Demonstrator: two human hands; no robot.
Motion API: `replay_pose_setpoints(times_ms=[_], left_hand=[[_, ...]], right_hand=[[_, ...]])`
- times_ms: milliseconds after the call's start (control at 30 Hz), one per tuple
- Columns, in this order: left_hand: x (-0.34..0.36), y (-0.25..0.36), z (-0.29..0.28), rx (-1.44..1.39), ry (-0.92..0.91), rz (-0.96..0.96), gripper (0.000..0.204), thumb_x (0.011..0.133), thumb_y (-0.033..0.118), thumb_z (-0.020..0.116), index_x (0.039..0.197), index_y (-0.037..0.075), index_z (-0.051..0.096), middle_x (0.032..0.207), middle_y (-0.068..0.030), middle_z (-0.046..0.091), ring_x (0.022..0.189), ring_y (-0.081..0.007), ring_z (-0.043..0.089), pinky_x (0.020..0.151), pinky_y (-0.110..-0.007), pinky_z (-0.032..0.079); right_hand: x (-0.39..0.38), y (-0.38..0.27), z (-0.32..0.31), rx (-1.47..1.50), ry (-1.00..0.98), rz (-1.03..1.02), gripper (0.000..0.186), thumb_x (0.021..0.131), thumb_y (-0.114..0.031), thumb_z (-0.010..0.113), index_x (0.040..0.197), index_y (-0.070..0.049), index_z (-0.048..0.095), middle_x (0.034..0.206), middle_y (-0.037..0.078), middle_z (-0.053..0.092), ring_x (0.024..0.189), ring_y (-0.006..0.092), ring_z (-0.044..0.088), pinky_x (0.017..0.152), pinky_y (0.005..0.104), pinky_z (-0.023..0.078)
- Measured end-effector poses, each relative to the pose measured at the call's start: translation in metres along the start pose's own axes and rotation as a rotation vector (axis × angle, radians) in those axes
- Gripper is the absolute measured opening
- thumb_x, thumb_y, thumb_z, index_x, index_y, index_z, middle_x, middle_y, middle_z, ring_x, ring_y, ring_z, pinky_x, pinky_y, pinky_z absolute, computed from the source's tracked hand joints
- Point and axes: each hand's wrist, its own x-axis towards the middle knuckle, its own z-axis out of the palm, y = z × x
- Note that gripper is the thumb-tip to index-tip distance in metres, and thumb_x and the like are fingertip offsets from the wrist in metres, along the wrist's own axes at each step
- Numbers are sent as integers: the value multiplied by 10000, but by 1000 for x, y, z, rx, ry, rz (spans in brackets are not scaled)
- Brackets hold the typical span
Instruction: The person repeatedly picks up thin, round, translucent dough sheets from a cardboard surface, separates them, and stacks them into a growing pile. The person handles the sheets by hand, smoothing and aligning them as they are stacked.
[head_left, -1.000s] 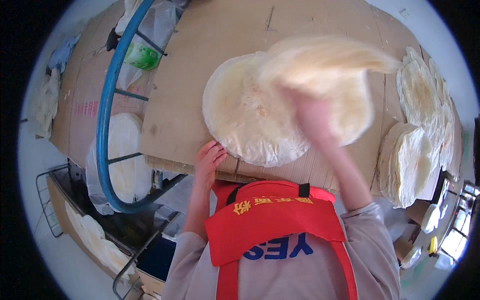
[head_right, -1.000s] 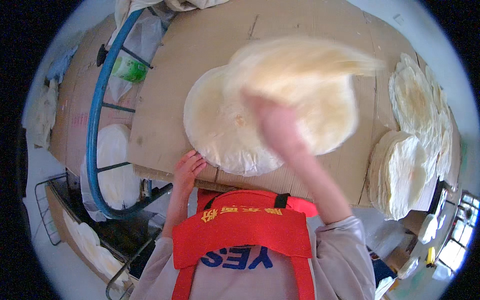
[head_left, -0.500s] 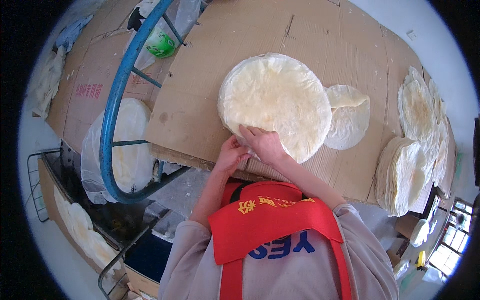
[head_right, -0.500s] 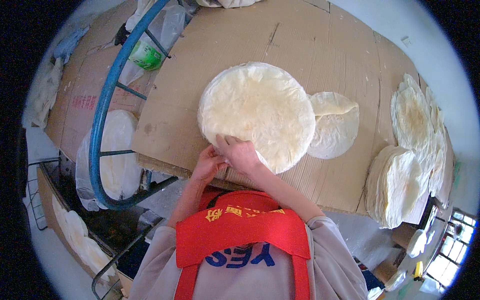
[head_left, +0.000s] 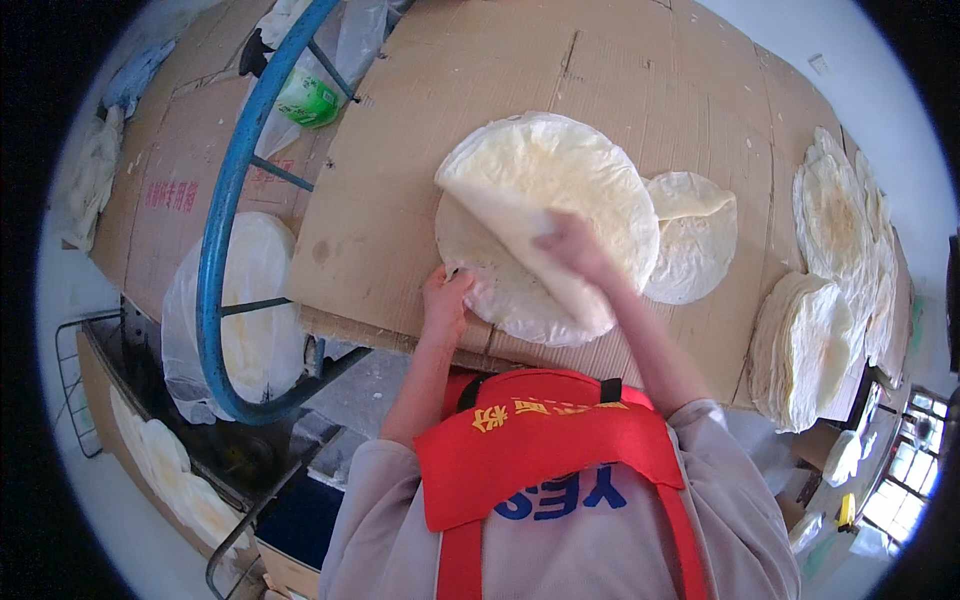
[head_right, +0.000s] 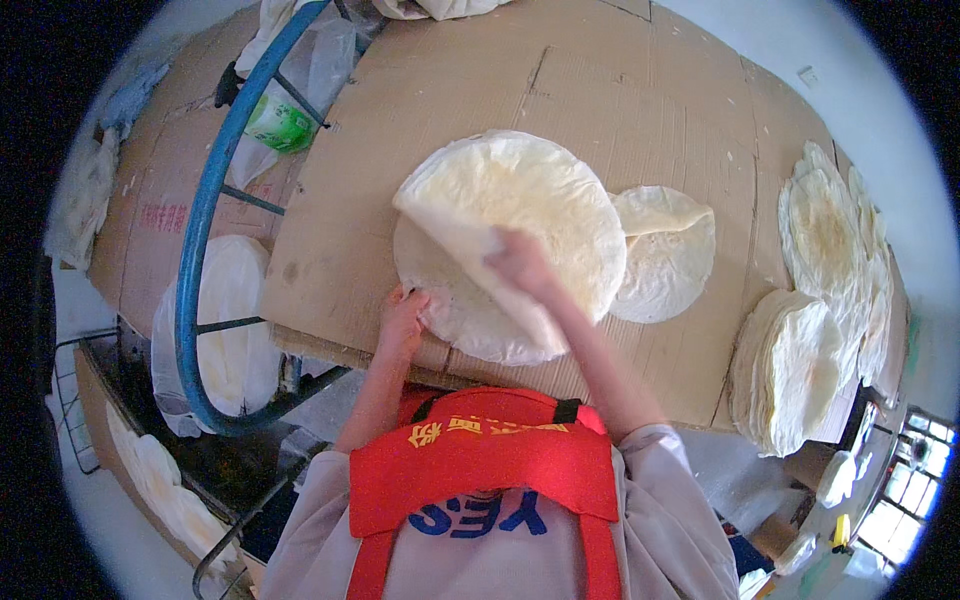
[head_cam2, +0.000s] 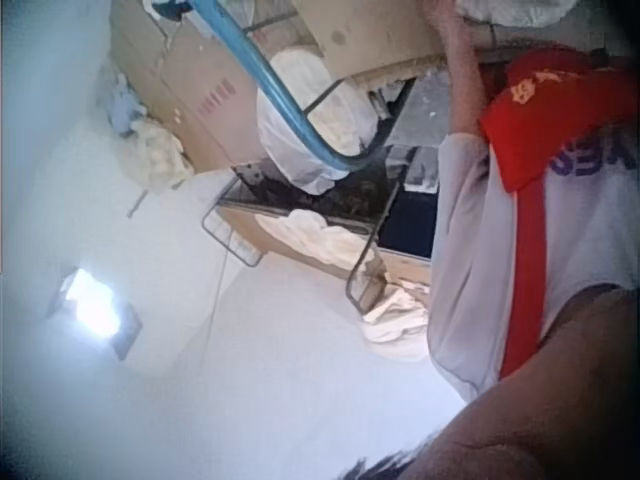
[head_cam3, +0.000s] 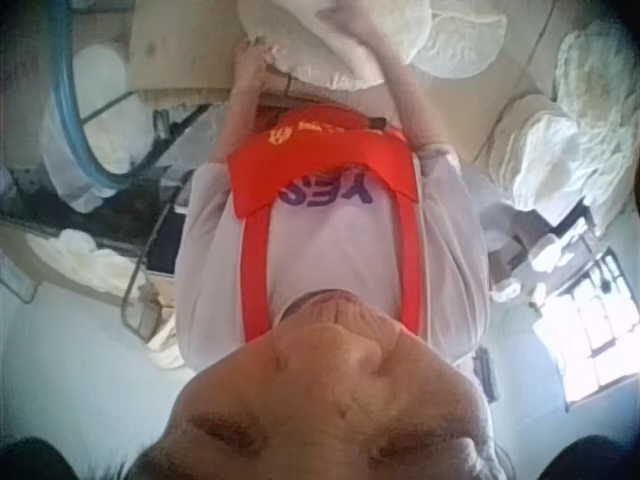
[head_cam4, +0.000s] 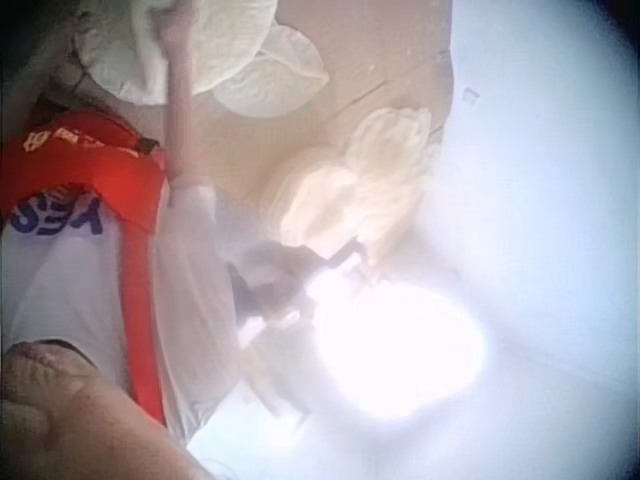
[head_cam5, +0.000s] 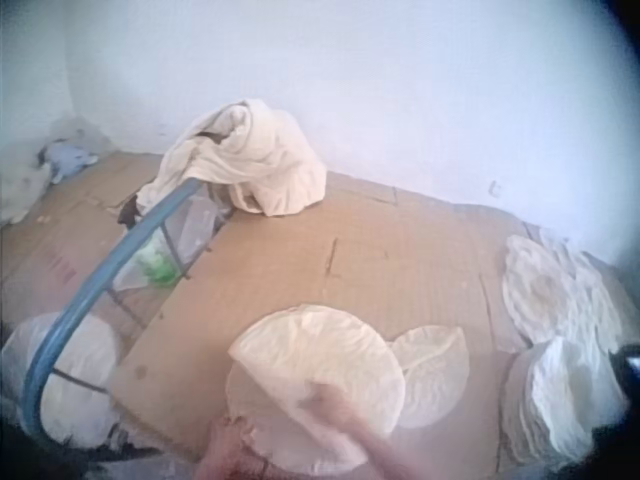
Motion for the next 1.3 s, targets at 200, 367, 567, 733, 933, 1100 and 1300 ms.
replay_pose_setpoints(times_ms=[200, 367, 567, 733, 933, 1100, 1300], left_hand=[[1, 2, -4, -15, 9, -43, 256, 767, -24, 494, 1022, -22, 520, 900, -111, 591, 760, -220, 611, 644, -348, 536], [-3, 8, 1, -34, -35, -34, 230, 778, -16, 493, 1005, -9, 528, 903, -100, 593, 752, -212, 612, 615, -341, 534], [-7, 6, -4, -35, 33, -4, 288, 769, -1, 517, 1057, 2, 519, 968, -83, 585, 828, -197, 589, 719, -340, 502], [-17, 9, -17, -84, 79, 120, 233, 780, 3, 517, 1011, 8, 543, 932, -69, 593, 791, -166, 595, 655, -297, 514], [-36, 1, -15, 15, 48, 130, 243, 786, 12, 528, 1029, 9, 534, 940, -56, 588, 801, -145, 583, 668, -290, 509], [-44, 1, -1, 127, 24, 170, 234, 820, -15, 471, 1047, 6, 522, 964, -61, 590, 847, -120, 564, 714, -251, 464], [-52, -5, 5, 443, 34, 330, 200, 803, 17, 494, 994, -19, 541, 924, -95, 609, 838, -163, 575, 719, -287, 454]], right_hand=[[28, 26, -204, 200, 272, 79, 615, 643, -210, 725, 1130, 38, 443, 923, 95, 566, 799, 168, 550, 716, 307, 467], [8, -30, -350, 11, 373, -155, 400, 711, -123, 652, 1068, 14, 534, 905, 51, 589, 786, 146, 557, 733, 291, 468], [-10, -108, -366, -235, 439, -371, 349, 759, -77, 540, 1097, 11, 537, 918, 73, 603, 817, 144, 566, 782, 286, 445], [-24, -125, -289, -487, 598, -413, 311, 724, -95, 564, 1029, -39, 588, 822, 115, 639, 726, 174, 605, 678, 305, 480], [-60, -108, -55, -1062, 163, -425, 612, 730, -12, 475, 1301, -164, 313, 882, 94, 583, 701, 220, 611, 565, 350, 494], [-81, -55, 64, -888, -30, -521, 571, 696, -91, 547, 1236, -96, 359, 829, 105, 528, 707, 241, 602, 494, 336, 491], [-73, -71, 77, -777, 2, -548, 572, 690, -89, 555, 1227, -73, 360, 832, 138, 527, 708, 280, 595, 523, 366, 492]])
